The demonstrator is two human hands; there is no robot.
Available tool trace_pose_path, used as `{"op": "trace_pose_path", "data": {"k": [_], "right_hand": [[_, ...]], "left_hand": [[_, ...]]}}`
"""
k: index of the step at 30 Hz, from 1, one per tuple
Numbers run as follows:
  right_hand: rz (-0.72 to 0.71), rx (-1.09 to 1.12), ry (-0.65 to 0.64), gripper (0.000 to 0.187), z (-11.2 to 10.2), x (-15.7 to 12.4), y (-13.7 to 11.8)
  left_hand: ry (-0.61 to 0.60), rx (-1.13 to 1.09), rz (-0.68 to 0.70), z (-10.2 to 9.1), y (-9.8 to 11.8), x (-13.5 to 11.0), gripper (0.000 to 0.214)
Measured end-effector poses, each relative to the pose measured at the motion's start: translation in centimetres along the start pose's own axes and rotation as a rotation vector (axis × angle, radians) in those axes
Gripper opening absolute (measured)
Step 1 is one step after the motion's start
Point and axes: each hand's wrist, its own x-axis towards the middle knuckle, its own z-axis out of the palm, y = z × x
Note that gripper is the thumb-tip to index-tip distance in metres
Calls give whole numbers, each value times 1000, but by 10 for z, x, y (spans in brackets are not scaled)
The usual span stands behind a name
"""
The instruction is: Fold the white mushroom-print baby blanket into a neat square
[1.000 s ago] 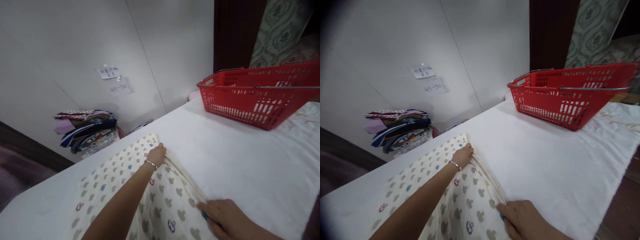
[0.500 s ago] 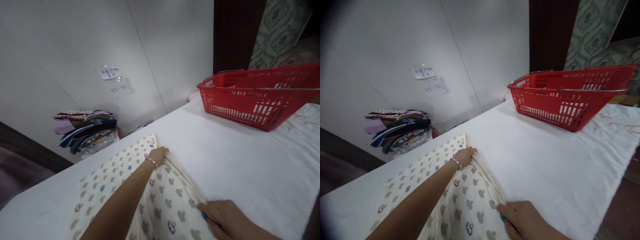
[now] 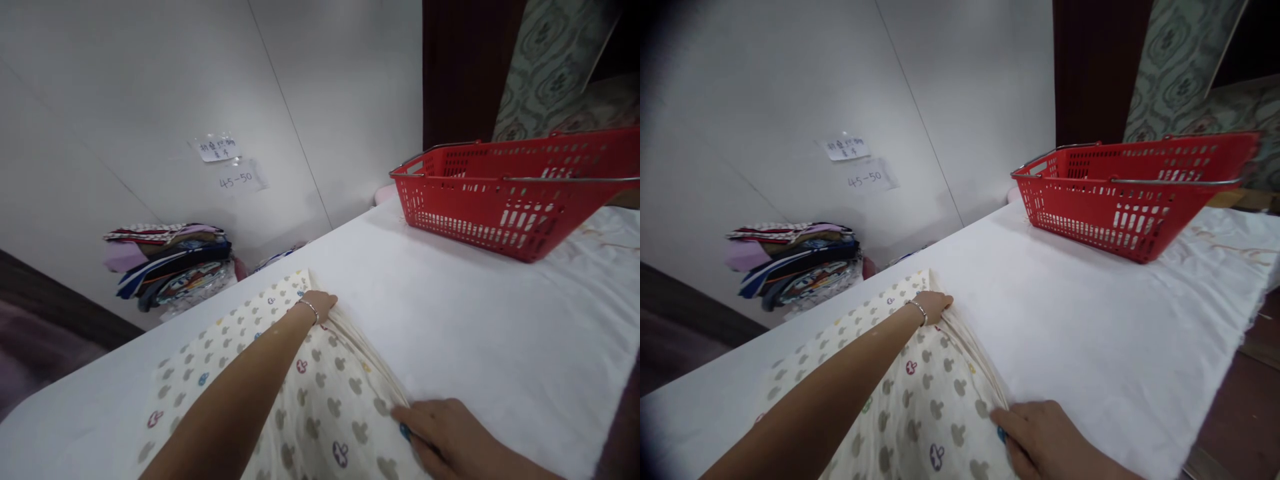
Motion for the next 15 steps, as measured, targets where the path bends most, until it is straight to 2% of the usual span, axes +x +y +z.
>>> {"op": "trace_pose_path", "data": {"k": [9,15], "right_hand": [[13,15,-18,33,2,1,0],[5,13,0,33,2,1,1]], "left_hand": [[90,8,2,-11,0,-2,27],[132,-9,40,-6,8,8,26]]}}
